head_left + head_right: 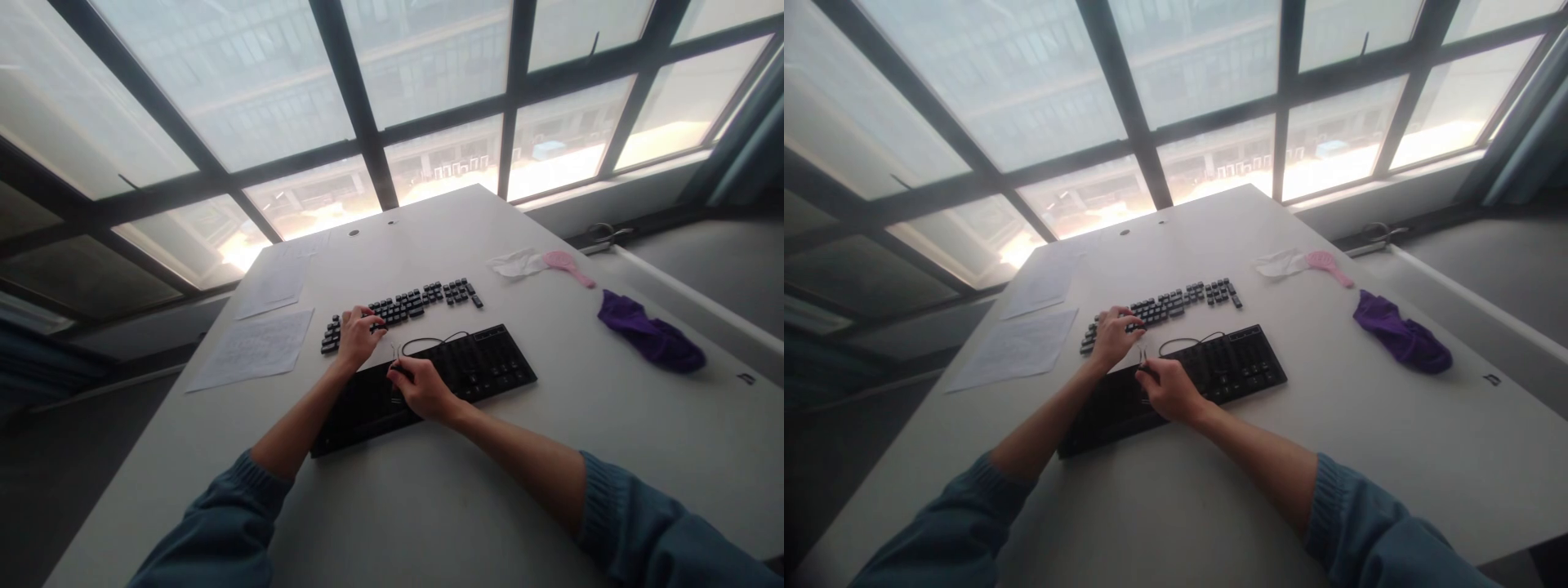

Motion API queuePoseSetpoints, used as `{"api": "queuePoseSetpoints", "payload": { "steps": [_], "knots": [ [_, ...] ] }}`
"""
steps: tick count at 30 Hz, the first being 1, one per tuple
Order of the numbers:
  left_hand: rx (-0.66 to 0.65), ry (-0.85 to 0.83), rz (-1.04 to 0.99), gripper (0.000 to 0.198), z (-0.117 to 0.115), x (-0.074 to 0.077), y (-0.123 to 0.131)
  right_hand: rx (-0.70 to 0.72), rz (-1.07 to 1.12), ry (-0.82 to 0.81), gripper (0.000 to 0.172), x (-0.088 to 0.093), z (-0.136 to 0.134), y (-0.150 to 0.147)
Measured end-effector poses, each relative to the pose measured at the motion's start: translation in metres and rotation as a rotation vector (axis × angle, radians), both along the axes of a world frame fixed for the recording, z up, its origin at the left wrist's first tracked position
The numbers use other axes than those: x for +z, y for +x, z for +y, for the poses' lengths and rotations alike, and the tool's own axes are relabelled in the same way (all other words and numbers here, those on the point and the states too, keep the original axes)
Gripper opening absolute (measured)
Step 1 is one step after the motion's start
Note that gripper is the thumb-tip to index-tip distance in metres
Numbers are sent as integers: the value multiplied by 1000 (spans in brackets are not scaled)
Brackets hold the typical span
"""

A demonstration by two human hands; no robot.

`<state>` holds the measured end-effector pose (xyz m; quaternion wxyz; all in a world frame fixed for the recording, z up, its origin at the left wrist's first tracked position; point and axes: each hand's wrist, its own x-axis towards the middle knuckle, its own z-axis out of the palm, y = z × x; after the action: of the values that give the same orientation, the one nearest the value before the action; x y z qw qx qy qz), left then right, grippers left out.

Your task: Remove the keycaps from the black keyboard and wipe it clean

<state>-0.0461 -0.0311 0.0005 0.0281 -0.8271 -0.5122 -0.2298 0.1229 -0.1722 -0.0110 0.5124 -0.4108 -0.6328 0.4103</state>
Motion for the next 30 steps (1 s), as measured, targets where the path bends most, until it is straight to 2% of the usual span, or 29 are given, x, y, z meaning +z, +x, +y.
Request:
{"api": "queuePoseSetpoints", "payload": {
  "steps": [6,10,13,16,20,23,25,28,30],
  "knots": [
    [16,-13,25,12,3,-10,-2,16,4,-10,16,-1,1,-1],
    [19,-34,6,16,2,-6,-1,10,26,-17,17,-2,1,-1],
    [4,-13,-59,19,-6,3,-4,-9,84,-36,21,-2,2,-1],
    [8,32,-131,17,-31,15,-7,-98,242,-82,26,-2,4,-2],
    [-57,-28,-200,21,-88,26,-2,-250,445,-179,32,1,9,0],
    [-155,-164,-219,18,-130,23,7,-281,483,-167,33,6,13,8],
    [-207,-233,-219,11,-149,19,12,-284,473,-137,33,9,14,16],
    [-224,-284,-217,9,-164,12,14,-249,390,-105,31,11,12,27],
    [-198,-287,-215,9,-168,10,12,-173,284,-74,29,10,9,30]
  ]
}}
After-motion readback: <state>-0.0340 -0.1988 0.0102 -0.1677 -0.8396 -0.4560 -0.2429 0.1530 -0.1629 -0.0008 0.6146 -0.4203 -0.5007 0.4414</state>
